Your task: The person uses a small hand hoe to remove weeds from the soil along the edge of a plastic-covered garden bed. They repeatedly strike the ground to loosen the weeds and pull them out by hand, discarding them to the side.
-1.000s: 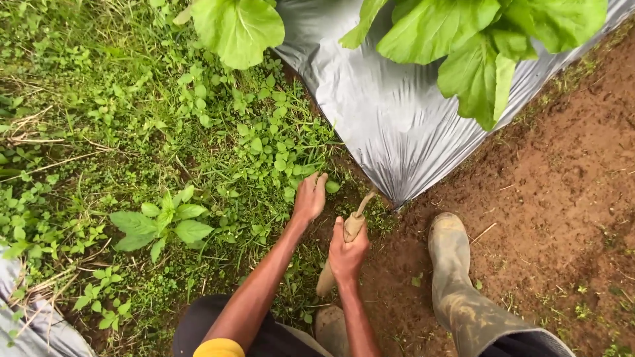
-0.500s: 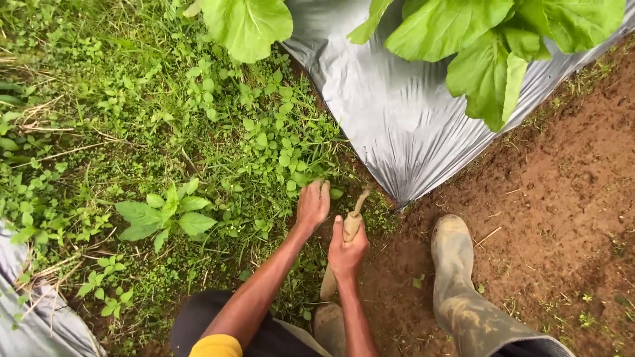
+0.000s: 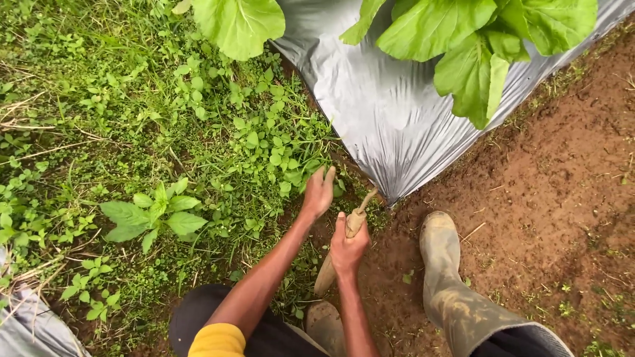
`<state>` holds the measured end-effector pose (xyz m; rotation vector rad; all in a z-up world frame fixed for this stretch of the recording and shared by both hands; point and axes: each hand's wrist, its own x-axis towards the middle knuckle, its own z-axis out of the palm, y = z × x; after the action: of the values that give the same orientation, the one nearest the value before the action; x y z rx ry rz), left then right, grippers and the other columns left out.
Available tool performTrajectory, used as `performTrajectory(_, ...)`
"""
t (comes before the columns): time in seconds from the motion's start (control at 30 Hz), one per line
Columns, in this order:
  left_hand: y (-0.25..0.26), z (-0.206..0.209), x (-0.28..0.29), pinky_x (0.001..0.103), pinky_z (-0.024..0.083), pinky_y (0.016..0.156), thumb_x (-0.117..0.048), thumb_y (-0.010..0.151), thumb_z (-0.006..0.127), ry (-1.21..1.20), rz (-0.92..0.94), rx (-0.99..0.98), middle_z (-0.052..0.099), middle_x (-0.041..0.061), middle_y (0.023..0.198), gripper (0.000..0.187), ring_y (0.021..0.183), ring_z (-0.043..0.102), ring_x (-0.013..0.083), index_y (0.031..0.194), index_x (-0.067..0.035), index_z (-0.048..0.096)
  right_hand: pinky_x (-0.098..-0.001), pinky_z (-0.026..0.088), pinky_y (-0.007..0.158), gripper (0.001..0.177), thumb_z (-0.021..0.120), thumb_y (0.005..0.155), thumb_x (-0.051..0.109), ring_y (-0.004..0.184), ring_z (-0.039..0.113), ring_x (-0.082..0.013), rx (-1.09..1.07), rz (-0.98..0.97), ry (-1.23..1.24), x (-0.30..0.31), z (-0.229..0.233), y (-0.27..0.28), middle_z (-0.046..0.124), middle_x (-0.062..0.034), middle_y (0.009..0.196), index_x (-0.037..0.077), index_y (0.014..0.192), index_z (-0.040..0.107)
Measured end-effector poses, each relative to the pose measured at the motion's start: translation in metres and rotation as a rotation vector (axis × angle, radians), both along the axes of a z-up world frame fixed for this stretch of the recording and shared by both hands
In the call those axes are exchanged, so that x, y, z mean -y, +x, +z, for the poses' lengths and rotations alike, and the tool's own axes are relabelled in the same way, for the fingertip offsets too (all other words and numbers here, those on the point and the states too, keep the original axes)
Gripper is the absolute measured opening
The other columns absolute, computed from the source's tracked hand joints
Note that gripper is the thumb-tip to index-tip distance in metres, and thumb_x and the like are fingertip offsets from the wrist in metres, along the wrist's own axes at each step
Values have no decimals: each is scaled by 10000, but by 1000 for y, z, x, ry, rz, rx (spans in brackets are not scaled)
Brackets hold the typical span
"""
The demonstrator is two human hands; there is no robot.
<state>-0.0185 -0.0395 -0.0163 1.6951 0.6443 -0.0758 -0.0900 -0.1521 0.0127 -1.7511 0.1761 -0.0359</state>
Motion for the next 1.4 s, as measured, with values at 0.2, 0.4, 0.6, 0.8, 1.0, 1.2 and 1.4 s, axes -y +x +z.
performTrajectory(0.2, -5, -38, -19, 369, 455, 622, -305, 1151, 353, 17, -28, 88, 515, 61, 616, 449, 583, 442, 119, 943, -16, 626, -359, 440, 563, 135, 684, 901, 91, 572, 528, -149, -87, -70, -57, -4, -9, -3, 582, -97, 623, 62, 800, 599)
performTrajectory(0.4, -8, -39, -15, 493, 528, 881, -336, 1138, 389, -3, -34, 51, 707, 271, 1005, 514, 908, 640, 213, 1276, 102, 618, -317, 493, 584, 87, 671, 949, 45, 561, 567, -170, -22, -35, -73, -2, -23, -1, 609, -90, 656, 75, 870, 650)
performTrajectory(0.6, -18, -31, 2, 561, 453, 1107, -310, 1152, 333, 20, -78, -68, 631, 347, 1287, 521, 1242, 624, 388, 1384, 108, 542, -321, 453, 548, 109, 693, 903, 91, 561, 544, -124, 28, -79, -45, 5, -41, -11, 608, -40, 626, 109, 810, 640)
performTrajectory(0.8, -18, 5, 1, 572, 341, 1219, -370, 1131, 311, 53, -93, -115, 499, 346, 1479, 627, 1435, 445, 438, 1461, 144, 451, -277, 423, 505, 145, 650, 937, 16, 492, 504, -124, 56, -6, -91, 0, -30, -5, 567, -39, 584, 94, 820, 616)
performTrajectory(1.0, -36, -71, -4, 427, 572, 720, -313, 1150, 338, 113, -70, -127, 640, 194, 771, 516, 646, 572, 234, 1273, 104, 616, -248, 420, 481, 125, 655, 949, 38, 465, 493, -118, -139, 40, -60, 4, -47, -19, 564, -41, 587, 62, 831, 620)
performTrajectory(1.2, -22, -18, 0, 467, 512, 654, -277, 1108, 340, 32, -64, 41, 690, 208, 718, 486, 671, 632, 293, 1108, 55, 694, -224, 419, 444, 174, 664, 937, 51, 421, 533, -84, 40, -44, 20, 10, -39, 0, 586, -27, 541, 95, 787, 588)
performTrajectory(1.4, 2, -18, -2, 406, 534, 620, -429, 1156, 260, 44, -24, 23, 659, 183, 726, 635, 586, 578, 232, 1203, 98, 611, -247, 425, 387, 145, 653, 915, 48, 377, 542, -114, -23, -169, 126, 10, -48, 1, 555, -55, 507, 63, 787, 586)
